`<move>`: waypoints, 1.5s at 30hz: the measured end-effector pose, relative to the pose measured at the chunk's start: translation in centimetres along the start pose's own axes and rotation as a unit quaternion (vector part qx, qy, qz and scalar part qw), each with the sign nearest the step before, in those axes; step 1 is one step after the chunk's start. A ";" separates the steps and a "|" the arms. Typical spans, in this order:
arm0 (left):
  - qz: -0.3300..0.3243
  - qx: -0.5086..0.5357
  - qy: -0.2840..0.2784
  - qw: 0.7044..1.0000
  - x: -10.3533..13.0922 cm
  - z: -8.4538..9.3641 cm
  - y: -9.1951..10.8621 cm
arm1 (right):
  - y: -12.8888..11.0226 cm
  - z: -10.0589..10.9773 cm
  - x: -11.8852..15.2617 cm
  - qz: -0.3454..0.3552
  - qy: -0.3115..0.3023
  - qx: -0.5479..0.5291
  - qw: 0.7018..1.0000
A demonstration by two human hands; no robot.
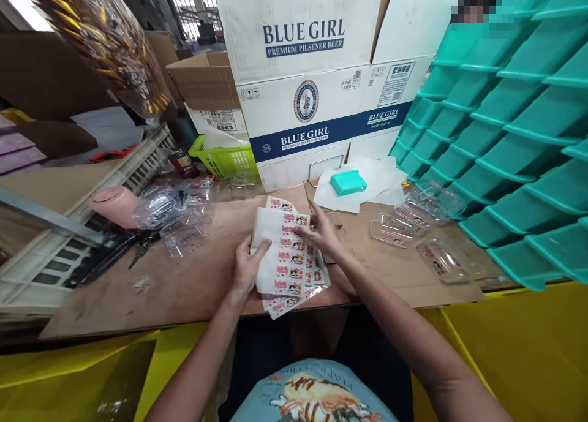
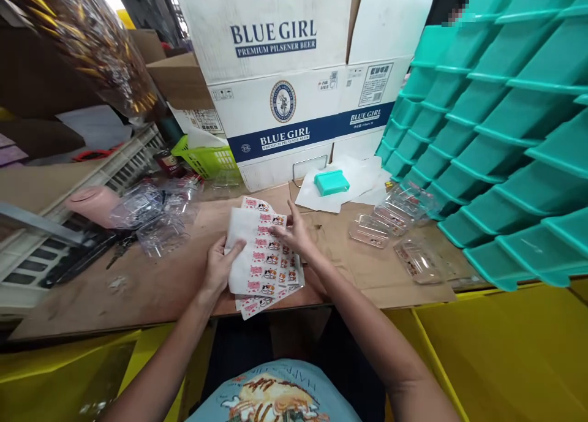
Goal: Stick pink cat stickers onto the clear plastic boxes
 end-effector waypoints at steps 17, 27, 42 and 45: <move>-0.065 -0.096 -0.116 0.986 -4.7 -1.1 4.3 | -1.8 2.8 -4.0 0.140 -0.211 -0.006 0.967; 0.059 0.028 -0.200 0.978 -1.8 -2.5 2.1 | -2.9 -2.0 0.9 0.253 -0.056 0.135 0.956; 0.021 0.022 -0.121 0.992 -1.6 -2.3 1.2 | -1.4 -0.4 0.2 0.132 0.065 0.020 0.989; 0.025 0.085 -0.102 0.991 -1.5 -2.5 1.2 | -2.8 -0.9 0.7 0.179 0.027 0.038 0.983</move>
Point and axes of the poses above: each hand's wrist, its own x-axis away from the middle knuckle, its own z-axis out of the back of the hand, y = z × x, the point moved 3 cm from there along -x, towards the middle knuckle, and after that the axes turned 13 degrees about z, right-handed, at the moved point
